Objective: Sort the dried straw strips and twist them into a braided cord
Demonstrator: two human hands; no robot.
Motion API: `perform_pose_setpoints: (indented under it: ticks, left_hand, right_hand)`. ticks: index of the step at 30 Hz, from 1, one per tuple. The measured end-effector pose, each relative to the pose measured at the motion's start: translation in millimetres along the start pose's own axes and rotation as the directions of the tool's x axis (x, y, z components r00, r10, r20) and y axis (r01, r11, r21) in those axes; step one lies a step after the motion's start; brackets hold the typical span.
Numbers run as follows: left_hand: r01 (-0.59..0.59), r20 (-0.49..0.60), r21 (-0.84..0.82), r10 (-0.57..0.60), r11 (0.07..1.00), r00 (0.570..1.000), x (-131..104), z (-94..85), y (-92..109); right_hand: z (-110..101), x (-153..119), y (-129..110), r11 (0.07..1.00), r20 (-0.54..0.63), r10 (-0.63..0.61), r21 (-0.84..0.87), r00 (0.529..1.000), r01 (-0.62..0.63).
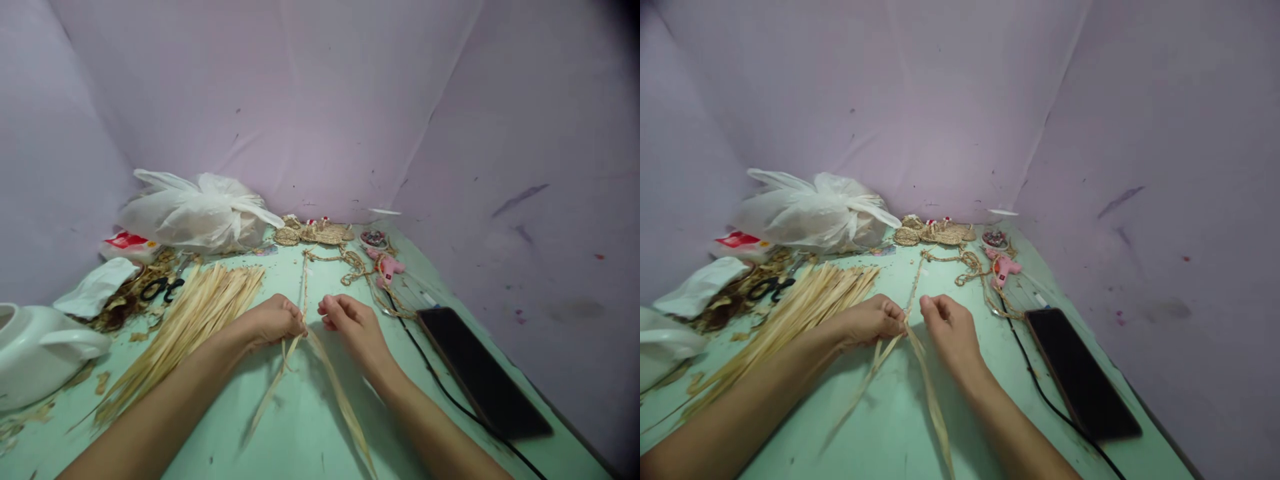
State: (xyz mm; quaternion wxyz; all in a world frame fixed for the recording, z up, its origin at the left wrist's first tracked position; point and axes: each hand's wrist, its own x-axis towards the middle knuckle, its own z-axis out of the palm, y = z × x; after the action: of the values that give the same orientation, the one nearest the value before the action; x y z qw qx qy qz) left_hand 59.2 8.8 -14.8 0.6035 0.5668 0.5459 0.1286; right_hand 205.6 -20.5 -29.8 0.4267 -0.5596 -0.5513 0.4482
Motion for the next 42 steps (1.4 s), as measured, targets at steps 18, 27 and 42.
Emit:
perform_pose_setpoints:
  ticks: [18, 27, 42]
  left_hand:
    - [-0.036, -0.024, 0.448, 0.052, 0.893, 0.998, -3.0, -20.4, -3.3]
    - [0.156, -0.561, 0.612, 0.286, 0.776, 0.776, -30.9, -75.7, 15.5]
    - [0.455, -0.645, 0.743, 0.342, 0.492, 0.684, 16.4, -52.7, -19.2]
  right_hand:
    - [20.0, 6.9, 16.8, 0.937, 0.158, 0.301, 0.135, 0.94, -0.323]
    - [17.5, 6.1, 19.6, 0.927, 0.163, 0.32, 0.151, 0.933, -0.344]
    - [17.1, 7.7, 19.6, 0.931, 0.161, 0.291, 0.178, 0.943, -0.318]
